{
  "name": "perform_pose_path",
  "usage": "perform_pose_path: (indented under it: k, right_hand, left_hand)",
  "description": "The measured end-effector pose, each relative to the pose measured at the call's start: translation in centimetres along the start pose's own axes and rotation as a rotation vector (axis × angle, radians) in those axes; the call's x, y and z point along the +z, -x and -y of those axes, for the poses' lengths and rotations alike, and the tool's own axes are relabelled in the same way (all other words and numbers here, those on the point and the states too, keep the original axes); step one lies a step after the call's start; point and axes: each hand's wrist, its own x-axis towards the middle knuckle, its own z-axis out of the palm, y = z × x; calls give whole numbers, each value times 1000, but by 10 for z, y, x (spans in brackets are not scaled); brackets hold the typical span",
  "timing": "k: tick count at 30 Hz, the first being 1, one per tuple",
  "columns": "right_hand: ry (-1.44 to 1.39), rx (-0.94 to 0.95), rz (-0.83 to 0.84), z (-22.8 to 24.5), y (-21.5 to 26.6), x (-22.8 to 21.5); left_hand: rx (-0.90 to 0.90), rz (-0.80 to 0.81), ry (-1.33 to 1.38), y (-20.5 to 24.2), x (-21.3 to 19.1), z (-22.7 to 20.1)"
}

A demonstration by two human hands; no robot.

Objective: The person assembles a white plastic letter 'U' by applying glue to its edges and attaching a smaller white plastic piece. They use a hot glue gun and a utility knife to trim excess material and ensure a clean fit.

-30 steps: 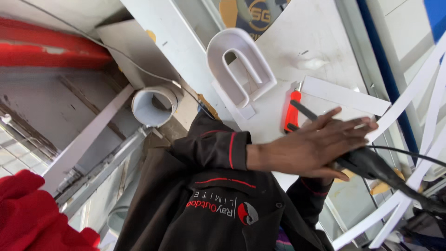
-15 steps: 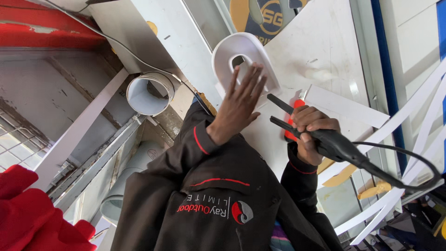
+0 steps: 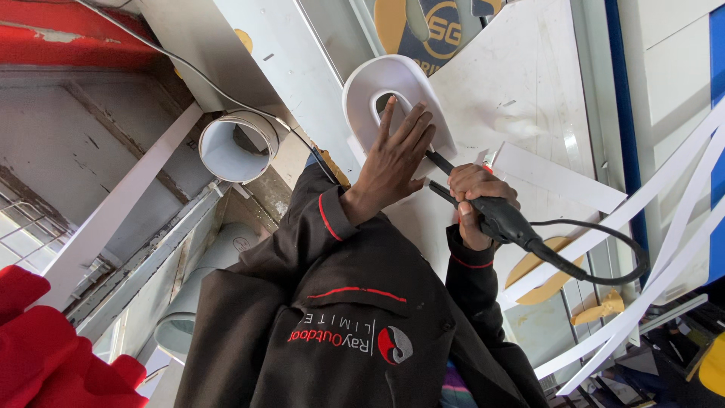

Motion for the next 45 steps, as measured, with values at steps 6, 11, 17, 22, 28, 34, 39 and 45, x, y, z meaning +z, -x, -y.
perform_pose_path:
  k: [6, 11, 17, 22, 28, 34, 39, 45]
  right_hand:
    - [63, 20, 47, 5, -4, 8]
    - [15, 54, 34, -5, -3, -2]
    - [58, 41, 70, -2, -4, 1]
    - [73, 29, 96, -5, -5, -4]
    - [100, 5, 133, -2, -4, -1]
    - [129, -15, 128, -6, -3, -2]
    - [118, -20, 133, -3, -4, -3]
    - [121, -1, 116, 3, -3, -2]
  left_hand:
    - [-51, 20, -43, 0, -9, -10]
    - [-71, 8, 11, -1, 2, -10]
    - [-95, -9, 19, -1, 0, -17]
    - [-134, 11, -54, -4, 2, -25]
    - [-143, -33, -9, -4, 8, -26]
    - [-169, -22, -73, -5, 5, -30]
    - [-168, -24, -72, -7, 8, -30]
    - [-175, -8, -65, -6, 7, -29]
